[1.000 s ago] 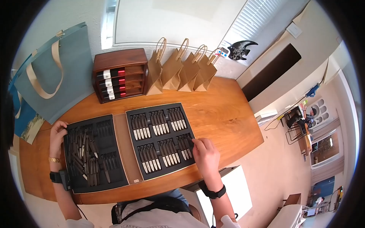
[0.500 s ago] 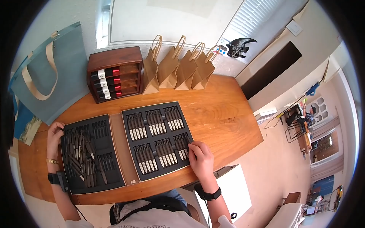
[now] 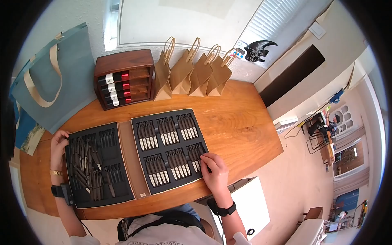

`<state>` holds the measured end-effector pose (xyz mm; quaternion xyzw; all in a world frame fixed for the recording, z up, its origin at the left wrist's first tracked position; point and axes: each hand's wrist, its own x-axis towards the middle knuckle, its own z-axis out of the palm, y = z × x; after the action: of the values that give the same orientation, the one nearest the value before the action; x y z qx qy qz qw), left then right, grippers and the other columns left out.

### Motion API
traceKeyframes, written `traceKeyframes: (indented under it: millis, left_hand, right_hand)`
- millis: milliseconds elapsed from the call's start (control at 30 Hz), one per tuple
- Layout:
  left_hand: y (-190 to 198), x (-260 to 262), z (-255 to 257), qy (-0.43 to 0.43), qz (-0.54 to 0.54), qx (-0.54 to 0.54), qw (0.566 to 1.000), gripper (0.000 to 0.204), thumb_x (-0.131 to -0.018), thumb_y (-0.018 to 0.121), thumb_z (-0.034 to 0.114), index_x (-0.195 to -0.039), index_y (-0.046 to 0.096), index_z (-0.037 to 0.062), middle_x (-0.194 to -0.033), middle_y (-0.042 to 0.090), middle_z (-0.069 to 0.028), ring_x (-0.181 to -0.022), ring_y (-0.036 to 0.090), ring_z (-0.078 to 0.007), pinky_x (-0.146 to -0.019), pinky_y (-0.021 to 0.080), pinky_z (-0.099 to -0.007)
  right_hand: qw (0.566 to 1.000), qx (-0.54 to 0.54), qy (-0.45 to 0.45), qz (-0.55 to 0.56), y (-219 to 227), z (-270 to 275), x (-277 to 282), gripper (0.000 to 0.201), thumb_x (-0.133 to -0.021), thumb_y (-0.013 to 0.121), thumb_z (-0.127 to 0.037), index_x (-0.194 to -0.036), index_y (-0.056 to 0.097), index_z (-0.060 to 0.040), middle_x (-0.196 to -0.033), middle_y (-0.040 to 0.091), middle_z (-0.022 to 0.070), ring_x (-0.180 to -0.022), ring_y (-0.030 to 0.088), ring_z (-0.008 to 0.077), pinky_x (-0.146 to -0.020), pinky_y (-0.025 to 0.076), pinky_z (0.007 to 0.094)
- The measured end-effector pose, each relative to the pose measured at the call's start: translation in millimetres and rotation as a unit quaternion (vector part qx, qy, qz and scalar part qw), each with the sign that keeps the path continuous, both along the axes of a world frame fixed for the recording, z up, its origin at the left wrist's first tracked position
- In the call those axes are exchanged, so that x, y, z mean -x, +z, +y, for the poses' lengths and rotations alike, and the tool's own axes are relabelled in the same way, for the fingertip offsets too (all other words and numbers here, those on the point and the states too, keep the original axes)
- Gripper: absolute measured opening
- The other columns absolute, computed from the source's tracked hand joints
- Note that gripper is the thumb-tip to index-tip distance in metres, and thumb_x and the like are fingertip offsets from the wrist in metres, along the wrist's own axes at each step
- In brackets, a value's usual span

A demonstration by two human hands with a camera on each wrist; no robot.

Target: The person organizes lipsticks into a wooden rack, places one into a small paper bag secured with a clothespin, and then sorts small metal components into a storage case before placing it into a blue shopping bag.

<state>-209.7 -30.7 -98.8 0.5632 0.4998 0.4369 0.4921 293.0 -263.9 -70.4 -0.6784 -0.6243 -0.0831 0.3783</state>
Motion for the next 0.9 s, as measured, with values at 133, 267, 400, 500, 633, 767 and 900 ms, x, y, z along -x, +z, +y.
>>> traceKeyframes:
  millis: [133, 267, 400, 500, 633, 767, 900]
  left_hand:
    - [-4, 3, 2, -0.005, 0.003, -0.004, 1.000, 0.018, -0.078, 0.051, -0.005, -0.090, 0.056, 0.0071, -0.102, 0.055, 0.0017, -0.088, 0.051, -0.0064, -0.079, 0.039, -0.0201]
    - [-3, 4, 2, -0.003, 0.014, 0.008, 1.000, 0.018, -0.078, 0.051, -0.005, -0.090, 0.056, 0.0072, -0.102, 0.055, 0.0020, -0.088, 0.051, -0.0060, -0.079, 0.039, -0.0200]
    - [-1, 3, 1, 0.005, 0.010, 0.020, 1.000, 0.018, -0.078, 0.051, -0.005, -0.090, 0.055, 0.0072, -0.102, 0.055, 0.0018, -0.089, 0.051, -0.0062, -0.080, 0.039, -0.0201]
    - [-2, 3, 1, 0.003, 0.008, 0.015, 1.000, 0.019, -0.077, 0.051, -0.006, -0.090, 0.055, 0.0069, -0.102, 0.055, 0.0013, -0.090, 0.051, -0.0067, -0.082, 0.039, -0.0206]
    - [-3, 2, 2, 0.003, 0.009, 0.000, 1.000, 0.019, -0.077, 0.051, -0.006, -0.091, 0.055, 0.0064, -0.103, 0.055, 0.0004, -0.093, 0.052, -0.0076, -0.085, 0.039, -0.0212]
    - [-4, 3, 3, 0.000, 0.006, 0.010, 1.000, 0.019, -0.077, 0.051, -0.006, -0.091, 0.055, 0.0064, -0.103, 0.055, 0.0004, -0.094, 0.052, -0.0077, -0.085, 0.039, -0.0211]
    - [0, 1, 0, 0.006, 0.002, 0.020, 1.000, 0.019, -0.077, 0.051, -0.005, -0.091, 0.055, 0.0069, -0.103, 0.056, 0.0011, -0.093, 0.052, -0.0073, -0.083, 0.039, -0.0210]
  right_hand:
    - [0.999, 0.023, 0.025, -0.012, 4, -1, 1, 0.016, -0.079, 0.070, 0.005, -0.094, 0.071, -0.0010, -0.100, 0.069, 0.0118, -0.090, 0.067, 0.0302, -0.077, 0.055, 0.0373]
    - [0.999, 0.039, 0.028, -0.012, 5, -2, -1, 0.018, -0.080, 0.069, 0.005, -0.097, 0.071, -0.0011, -0.099, 0.069, 0.0126, -0.090, 0.067, 0.0313, -0.078, 0.055, 0.0382]
    - [0.997, 0.067, 0.020, 0.022, 15, -2, 3, 0.022, -0.080, 0.068, 0.005, -0.101, 0.070, -0.0016, -0.099, 0.069, 0.0137, -0.090, 0.066, 0.0328, -0.079, 0.054, 0.0388]
    - [0.996, 0.084, 0.009, 0.043, 18, -1, 1, 0.023, -0.080, 0.066, 0.006, -0.102, 0.070, -0.0018, -0.099, 0.070, 0.0134, -0.090, 0.065, 0.0327, -0.080, 0.054, 0.0391]
    - [0.995, 0.095, 0.018, -0.004, 22, -1, -3, 0.025, -0.081, 0.065, 0.008, -0.102, 0.070, -0.0025, -0.097, 0.071, 0.0112, -0.092, 0.063, 0.0303, -0.082, 0.052, 0.0381]
    - [0.994, 0.105, 0.023, -0.003, 20, -2, -10, 0.027, -0.080, 0.066, 0.008, -0.104, 0.071, -0.0037, -0.097, 0.071, 0.0097, -0.095, 0.061, 0.0289, -0.083, 0.052, 0.0372]
    - [0.990, 0.132, 0.039, 0.036, 21, -4, -17, 0.031, -0.079, 0.067, 0.007, -0.107, 0.071, -0.0050, -0.101, 0.071, 0.0098, -0.100, 0.060, 0.0291, -0.087, 0.051, 0.0377]
